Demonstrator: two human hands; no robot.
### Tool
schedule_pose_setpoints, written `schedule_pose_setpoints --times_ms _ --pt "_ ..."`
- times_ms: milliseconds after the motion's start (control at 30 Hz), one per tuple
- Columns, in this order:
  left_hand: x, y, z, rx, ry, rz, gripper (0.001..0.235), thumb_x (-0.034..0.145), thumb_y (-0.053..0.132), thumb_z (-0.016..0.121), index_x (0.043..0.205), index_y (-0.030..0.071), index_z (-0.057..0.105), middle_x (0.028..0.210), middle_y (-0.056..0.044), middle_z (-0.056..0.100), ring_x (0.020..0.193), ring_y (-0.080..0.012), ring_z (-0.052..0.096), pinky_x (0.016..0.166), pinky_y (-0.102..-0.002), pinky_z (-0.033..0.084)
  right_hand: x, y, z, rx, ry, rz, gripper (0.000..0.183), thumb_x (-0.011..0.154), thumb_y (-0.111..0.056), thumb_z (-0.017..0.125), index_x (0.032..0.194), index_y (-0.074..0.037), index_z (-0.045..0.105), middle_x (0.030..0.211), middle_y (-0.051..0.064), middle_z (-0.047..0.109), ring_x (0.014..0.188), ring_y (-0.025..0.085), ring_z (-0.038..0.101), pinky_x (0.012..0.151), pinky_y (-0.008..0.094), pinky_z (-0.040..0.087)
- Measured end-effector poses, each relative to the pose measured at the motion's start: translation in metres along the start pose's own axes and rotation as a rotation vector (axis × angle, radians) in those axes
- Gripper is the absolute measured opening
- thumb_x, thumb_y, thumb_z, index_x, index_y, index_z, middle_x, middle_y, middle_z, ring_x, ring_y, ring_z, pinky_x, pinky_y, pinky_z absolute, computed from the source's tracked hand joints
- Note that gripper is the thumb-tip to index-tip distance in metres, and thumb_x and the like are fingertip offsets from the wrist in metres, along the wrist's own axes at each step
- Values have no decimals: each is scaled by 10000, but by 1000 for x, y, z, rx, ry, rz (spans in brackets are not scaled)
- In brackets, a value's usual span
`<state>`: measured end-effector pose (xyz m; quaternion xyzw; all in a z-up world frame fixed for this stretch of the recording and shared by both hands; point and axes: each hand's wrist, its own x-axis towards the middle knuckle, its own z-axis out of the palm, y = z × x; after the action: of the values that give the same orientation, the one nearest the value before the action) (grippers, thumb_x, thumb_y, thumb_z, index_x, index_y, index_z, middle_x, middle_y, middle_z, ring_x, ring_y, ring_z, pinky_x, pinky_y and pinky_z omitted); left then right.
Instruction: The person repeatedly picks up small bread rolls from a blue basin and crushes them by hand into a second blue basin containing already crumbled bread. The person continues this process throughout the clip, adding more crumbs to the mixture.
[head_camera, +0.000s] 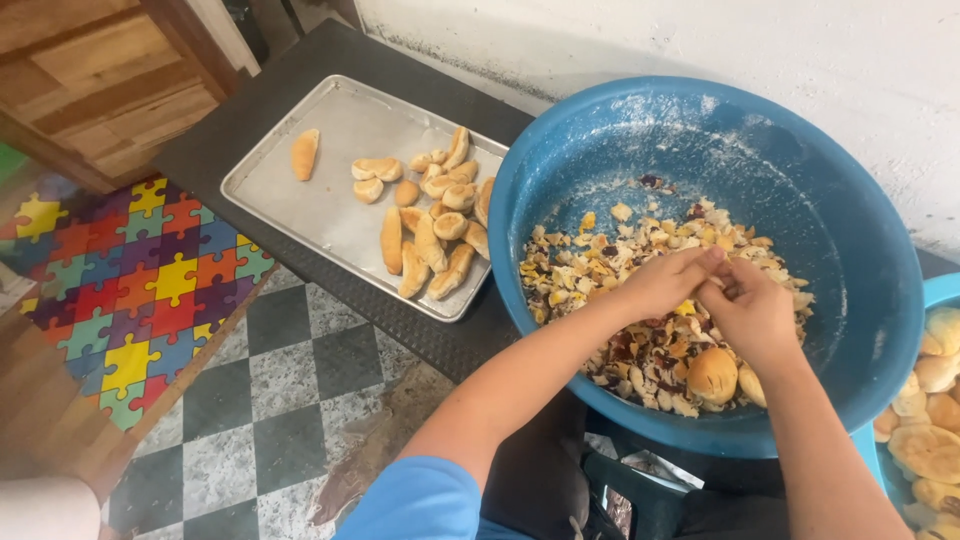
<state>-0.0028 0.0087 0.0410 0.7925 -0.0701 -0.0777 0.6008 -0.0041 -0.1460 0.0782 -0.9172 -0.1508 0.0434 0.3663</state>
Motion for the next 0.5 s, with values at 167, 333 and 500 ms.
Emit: schedule_pose_setpoints --times_ms 167,333,500 --pt "9 -17 -1 -356 -97 -142 755 1027 649 185 935 73 664 792 -110 580 749 -250 505 705 -419 398 8 32 27 -267 162 -547 322 1010 2 602 704 -77 541 604 25 472 575 173 408 517 331 347" --pt "42 -74 14 -923 -181 -306 492 981 685 571 859 209 543 576 2 459 311 -113 349 285 -192 167 28 68 51 -494 457 -889 143 934 -57 720 801 -102 695 719 62 601 778 275 697 730 333 561" --pt "27 -45 -21 -1143 169 -438 577 1125 601 229 819 172 462 576 81 343 367 -26 294 363 -209 206 23 51 53 -474 546 -1070 70 972 -25 743 988 -43 809 925 134 723 844 321 718 776 372 591"
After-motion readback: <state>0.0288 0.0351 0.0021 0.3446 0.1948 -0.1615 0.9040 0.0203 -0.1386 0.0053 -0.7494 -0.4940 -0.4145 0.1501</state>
